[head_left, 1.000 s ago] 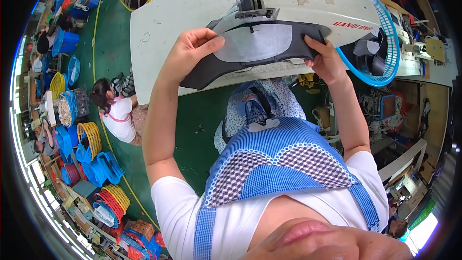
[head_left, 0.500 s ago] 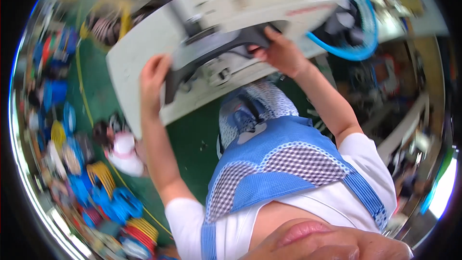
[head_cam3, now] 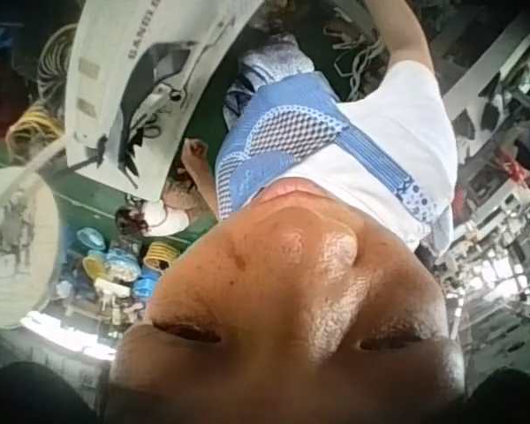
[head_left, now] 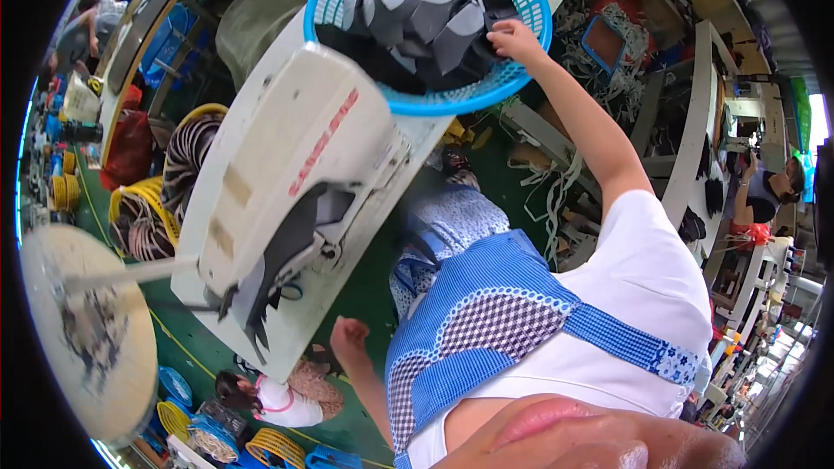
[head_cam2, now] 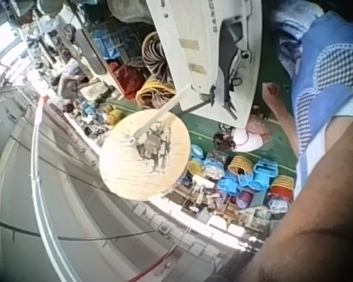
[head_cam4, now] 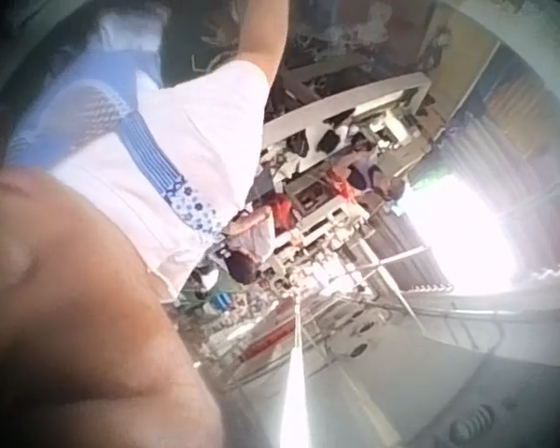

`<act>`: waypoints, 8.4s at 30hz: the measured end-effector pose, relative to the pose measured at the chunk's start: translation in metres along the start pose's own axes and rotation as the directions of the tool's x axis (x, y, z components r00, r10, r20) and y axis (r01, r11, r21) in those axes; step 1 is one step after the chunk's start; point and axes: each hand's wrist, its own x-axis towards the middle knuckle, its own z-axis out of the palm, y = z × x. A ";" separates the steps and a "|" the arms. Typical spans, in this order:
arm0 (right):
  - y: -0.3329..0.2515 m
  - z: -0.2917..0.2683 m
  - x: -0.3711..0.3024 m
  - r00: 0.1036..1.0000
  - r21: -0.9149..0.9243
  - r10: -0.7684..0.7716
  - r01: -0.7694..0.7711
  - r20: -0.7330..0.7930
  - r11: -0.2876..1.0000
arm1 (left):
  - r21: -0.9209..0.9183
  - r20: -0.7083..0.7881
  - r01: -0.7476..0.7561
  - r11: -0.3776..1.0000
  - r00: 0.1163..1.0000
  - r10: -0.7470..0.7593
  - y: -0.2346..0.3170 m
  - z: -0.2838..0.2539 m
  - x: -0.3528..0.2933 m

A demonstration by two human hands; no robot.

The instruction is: Stitching and assembling shoe upper components using an industrial sewing machine.

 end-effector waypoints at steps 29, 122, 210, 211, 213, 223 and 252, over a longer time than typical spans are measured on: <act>-0.011 -0.024 0.051 0.830 -0.080 -0.550 0.544 -0.094 0.835 | 0.190 0.652 -0.510 0.839 0.705 0.281 0.048 0.592 0.140; -0.036 -0.099 0.003 0.313 0.326 -0.186 -0.486 0.931 0.811 | 0.377 0.577 -0.816 0.439 0.577 0.578 0.106 0.366 0.010; 0.032 -0.016 0.183 0.839 0.112 0.204 -0.298 0.505 0.948 | -0.113 0.230 -0.401 0.909 0.880 0.416 0.078 0.436 0.064; 0.029 -0.009 0.181 0.842 -0.001 0.222 -0.254 0.491 0.967 | -0.130 0.223 -0.429 0.894 0.866 0.447 0.079 0.439 0.065; 0.021 0.005 0.177 0.936 -0.329 0.168 -0.060 0.311 0.942 | -0.102 0.236 -0.444 0.890 0.859 0.455 0.081 0.445 0.067; 0.017 -0.064 0.166 0.944 0.404 0.141 -0.259 0.298 0.877 | -0.069 0.265 -0.513 0.856 0.818 0.511 0.091 0.470 0.072; -0.062 0.007 -0.083 0.810 0.588 -0.502 0.256 0.302 0.767 | 0.161 0.703 -0.835 0.526 0.471 0.533 0.089 0.413 -0.006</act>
